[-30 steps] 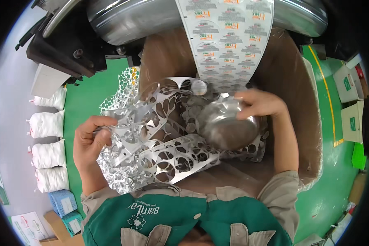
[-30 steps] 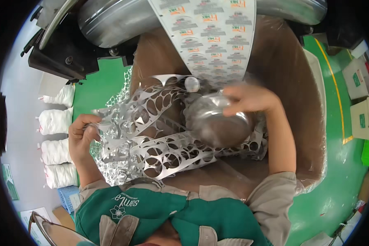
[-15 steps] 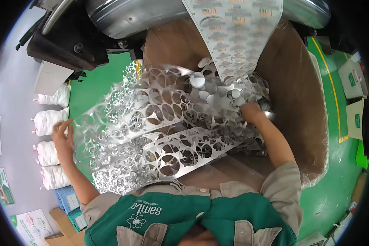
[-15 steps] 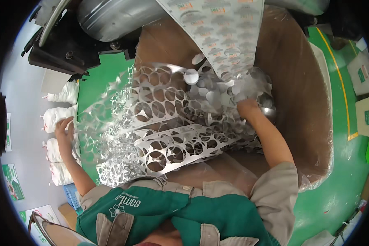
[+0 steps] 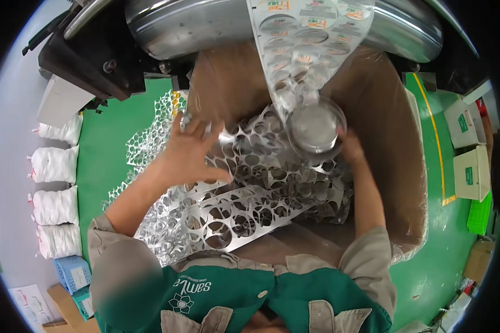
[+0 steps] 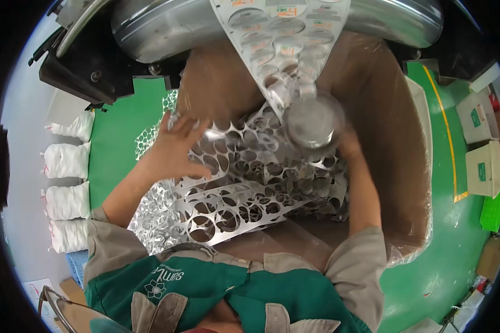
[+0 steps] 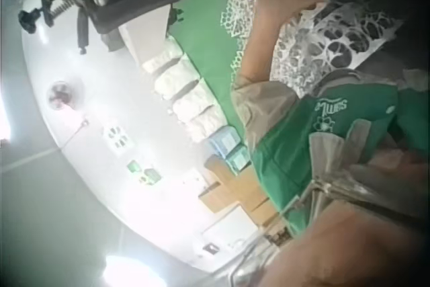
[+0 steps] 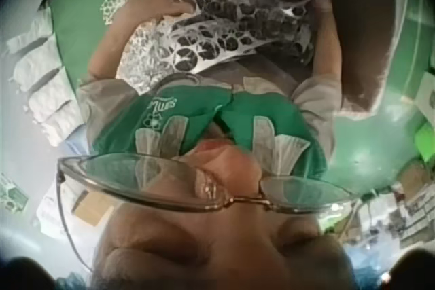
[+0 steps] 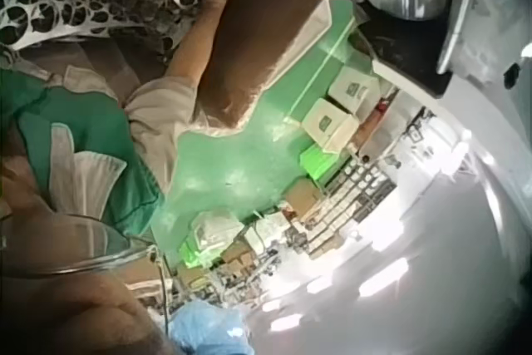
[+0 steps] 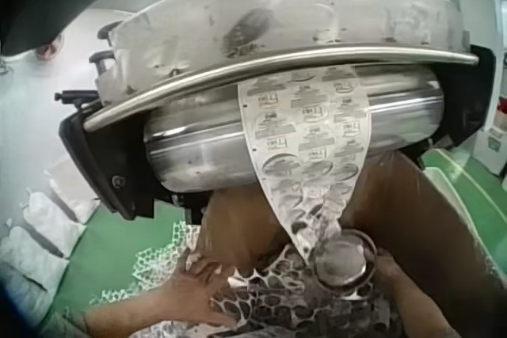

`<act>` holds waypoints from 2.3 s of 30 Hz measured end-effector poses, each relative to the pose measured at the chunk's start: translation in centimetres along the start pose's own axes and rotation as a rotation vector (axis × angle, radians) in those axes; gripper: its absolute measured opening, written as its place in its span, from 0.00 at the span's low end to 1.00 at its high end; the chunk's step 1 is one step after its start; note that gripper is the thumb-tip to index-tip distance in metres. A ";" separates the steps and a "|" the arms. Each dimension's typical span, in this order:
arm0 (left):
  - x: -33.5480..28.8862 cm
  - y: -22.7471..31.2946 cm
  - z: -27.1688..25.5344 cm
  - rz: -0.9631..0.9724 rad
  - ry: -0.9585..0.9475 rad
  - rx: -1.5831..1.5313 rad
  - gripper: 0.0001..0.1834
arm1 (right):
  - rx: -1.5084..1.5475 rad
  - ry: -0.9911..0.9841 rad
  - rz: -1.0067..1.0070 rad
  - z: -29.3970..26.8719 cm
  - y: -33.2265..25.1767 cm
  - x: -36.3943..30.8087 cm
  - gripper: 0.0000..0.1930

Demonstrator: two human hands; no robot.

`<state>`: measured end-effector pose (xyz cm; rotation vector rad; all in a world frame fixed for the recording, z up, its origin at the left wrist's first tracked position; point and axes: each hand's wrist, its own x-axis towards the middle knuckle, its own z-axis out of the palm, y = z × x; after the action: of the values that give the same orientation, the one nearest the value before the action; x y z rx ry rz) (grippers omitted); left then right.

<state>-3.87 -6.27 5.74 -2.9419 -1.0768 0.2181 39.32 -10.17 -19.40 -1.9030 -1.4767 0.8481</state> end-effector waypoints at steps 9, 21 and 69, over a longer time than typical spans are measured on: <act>-2.0 2.8 -0.1 0.327 -0.119 -0.005 0.30 | -0.771 -0.676 -0.144 0.6 -11.6 -3.5 0.23; -6.7 5.5 -9.7 0.137 0.026 -0.383 0.16 | -0.021 -0.284 -0.104 2.6 -15.1 -3.1 0.28; -18.9 -7.4 -3.3 -0.762 0.192 0.475 0.14 | -0.910 -0.931 -0.030 2.7 -8.8 -4.6 0.16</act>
<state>-22.49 -12.63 11.87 -1.9375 -1.7116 0.1445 31.07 -12.59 -13.74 -2.1544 -2.8110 1.2787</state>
